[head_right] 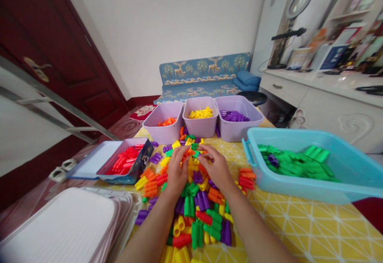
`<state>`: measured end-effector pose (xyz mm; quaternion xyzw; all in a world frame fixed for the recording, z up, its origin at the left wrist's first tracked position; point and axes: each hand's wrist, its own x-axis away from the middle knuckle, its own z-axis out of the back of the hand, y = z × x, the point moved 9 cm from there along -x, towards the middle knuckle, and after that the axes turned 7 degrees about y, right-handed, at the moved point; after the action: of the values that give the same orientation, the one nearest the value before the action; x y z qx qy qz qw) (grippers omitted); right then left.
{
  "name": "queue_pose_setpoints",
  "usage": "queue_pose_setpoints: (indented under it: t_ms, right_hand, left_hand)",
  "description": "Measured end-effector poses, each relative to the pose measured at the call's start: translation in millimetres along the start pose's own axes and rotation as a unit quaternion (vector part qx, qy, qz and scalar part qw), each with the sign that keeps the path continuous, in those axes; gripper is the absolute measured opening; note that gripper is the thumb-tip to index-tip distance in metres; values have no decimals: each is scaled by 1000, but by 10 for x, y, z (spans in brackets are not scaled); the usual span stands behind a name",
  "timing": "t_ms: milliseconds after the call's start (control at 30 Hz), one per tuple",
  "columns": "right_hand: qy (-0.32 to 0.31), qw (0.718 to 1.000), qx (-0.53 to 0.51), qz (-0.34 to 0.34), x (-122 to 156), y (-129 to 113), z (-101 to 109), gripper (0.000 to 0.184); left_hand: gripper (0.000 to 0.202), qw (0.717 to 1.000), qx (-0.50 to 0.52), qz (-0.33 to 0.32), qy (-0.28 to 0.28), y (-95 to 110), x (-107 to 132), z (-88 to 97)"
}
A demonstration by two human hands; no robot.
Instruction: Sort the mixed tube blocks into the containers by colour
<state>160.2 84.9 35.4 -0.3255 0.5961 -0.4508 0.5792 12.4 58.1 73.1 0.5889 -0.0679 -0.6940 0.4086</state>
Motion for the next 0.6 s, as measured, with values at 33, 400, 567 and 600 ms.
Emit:
queue_pose_setpoints:
  t_ms: [33, 400, 567, 600]
  right_hand:
    - [5, 1000, -9, -17, 1, 27, 9, 42]
    - [23, 999, -15, -41, 4, 74, 51, 47]
    - [17, 998, -31, -59, 4, 105, 32, 49]
    - [16, 997, -34, -60, 4, 105, 29, 49]
  left_hand:
    - [31, 999, -19, -3, 34, 54, -44, 102]
    - [37, 943, -135, -74, 297, 472, -1207, 1043]
    - [39, 972, -227, 26, 50, -407, -1566, 452]
    - [36, 970, -242, 33, 11, -489, -1503, 352]
